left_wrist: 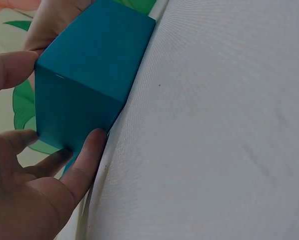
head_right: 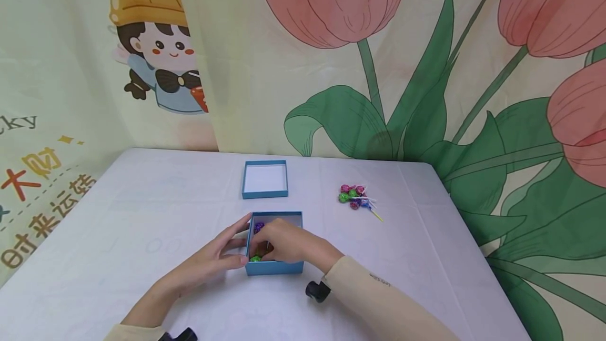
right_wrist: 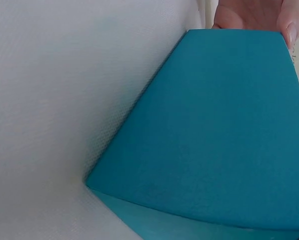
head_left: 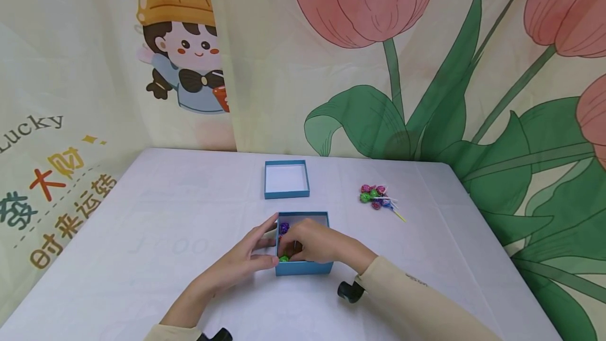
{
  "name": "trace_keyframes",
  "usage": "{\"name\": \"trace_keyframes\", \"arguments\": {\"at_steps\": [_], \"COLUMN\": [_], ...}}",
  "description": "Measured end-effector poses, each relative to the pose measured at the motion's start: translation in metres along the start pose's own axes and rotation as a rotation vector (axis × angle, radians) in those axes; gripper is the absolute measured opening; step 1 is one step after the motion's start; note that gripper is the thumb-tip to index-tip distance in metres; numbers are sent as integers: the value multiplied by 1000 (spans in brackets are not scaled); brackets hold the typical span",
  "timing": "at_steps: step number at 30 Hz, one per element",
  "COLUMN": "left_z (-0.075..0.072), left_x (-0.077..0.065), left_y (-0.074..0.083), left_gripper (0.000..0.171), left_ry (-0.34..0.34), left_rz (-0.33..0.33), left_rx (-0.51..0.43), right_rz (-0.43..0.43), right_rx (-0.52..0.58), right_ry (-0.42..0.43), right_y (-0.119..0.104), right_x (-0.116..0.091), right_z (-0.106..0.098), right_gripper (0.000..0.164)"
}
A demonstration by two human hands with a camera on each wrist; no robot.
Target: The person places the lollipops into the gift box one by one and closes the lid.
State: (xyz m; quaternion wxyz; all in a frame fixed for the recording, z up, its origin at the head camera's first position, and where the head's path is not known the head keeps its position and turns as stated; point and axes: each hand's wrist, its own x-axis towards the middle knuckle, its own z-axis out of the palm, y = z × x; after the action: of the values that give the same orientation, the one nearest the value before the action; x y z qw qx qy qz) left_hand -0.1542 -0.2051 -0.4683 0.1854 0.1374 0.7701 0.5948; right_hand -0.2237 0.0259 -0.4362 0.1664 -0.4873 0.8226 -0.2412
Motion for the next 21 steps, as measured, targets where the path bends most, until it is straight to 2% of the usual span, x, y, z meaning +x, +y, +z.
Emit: {"name": "trace_keyframes", "arguments": {"at_steps": [6, 10, 16, 21], "left_z": [1, 1, 1, 2], "left_x": [0, 0, 1, 2], "left_y": [1, 1, 2, 2], "left_gripper": [89, 89, 89, 90], "left_ry": [-1, -2, 13, 24], "left_rz": [-3, 3, -14, -26], "left_rx": [-2, -4, -3, -2], "right_rz": [-3, 8, 59, 103], "right_rx": [15, 13, 5, -8], "right_ry": [2, 29, 134, 233], "right_y": [0, 1, 9, 25], "right_x": [-3, -10, -28, -45], "right_z": [-4, -15, -44, -70], "right_gripper": [16, 16, 21, 24]}}
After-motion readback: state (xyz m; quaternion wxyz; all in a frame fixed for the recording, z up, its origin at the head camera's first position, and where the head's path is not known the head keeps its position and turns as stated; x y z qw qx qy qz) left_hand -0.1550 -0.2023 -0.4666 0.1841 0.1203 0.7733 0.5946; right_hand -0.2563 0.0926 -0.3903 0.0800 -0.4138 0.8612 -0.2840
